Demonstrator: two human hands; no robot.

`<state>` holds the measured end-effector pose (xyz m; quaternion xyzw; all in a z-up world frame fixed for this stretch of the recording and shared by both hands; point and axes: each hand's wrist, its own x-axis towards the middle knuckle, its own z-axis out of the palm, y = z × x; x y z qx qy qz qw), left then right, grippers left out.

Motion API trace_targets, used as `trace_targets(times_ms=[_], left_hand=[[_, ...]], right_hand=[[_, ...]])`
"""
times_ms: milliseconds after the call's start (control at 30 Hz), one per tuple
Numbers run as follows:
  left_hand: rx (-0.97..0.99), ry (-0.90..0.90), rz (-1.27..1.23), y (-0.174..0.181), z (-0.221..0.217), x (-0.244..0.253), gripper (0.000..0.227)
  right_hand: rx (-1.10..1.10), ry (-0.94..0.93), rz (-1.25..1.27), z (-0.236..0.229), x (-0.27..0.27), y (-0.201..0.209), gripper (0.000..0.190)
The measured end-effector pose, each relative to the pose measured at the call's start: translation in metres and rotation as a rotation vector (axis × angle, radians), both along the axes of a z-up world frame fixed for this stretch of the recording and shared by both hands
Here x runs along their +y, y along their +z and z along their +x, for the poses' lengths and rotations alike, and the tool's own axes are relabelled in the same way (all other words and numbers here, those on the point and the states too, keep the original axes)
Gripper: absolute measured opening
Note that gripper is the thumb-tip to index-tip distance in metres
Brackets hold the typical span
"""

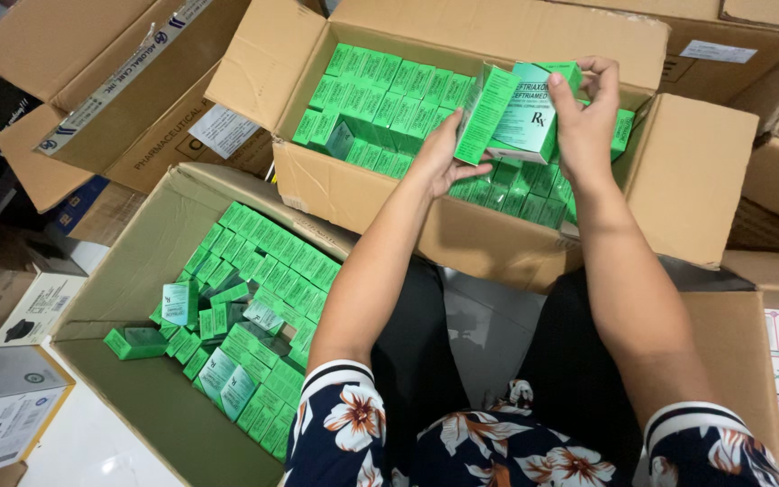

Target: The person transfers small green boxes from a lower cardboard box to a larger upper box, arranging them in neat rows. The person handles the boxes by hand, picking them up and placing them upright in the larger container.

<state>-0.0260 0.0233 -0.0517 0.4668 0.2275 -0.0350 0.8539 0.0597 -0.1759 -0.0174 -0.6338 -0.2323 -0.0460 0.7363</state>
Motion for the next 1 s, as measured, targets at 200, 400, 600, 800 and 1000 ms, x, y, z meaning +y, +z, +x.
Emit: trace_targets(times_ms=[200,400,600,800,1000], left_hand=[[-0.002,-0.050,-0.030,-0.004,0.002,-0.007,0.059],[-0.012,-0.033,-0.018,-0.005,0.002,-0.014,0.056],[-0.111,0.018,0.029,-0.018,0.005,-0.018,0.046],[-0.192,-0.024,0.126,-0.022,0.006,-0.020,0.043],[-0.481,-0.213,0.519,0.011,-0.012,-0.006,0.093]], right_hand=[[-0.128,-0.119,-0.166,-0.007,-0.002,0.011,0.037],[-0.222,-0.144,-0.258,-0.023,0.000,0.022,0.042],[-0.387,-0.184,-0.391,-0.034,0.006,0.028,0.054],[-0.232,0.033,-0.346,-0.010,-0.005,0.009,0.060],[-0.039,0.621,-0.117,0.004,-0.036,0.032,0.063]])
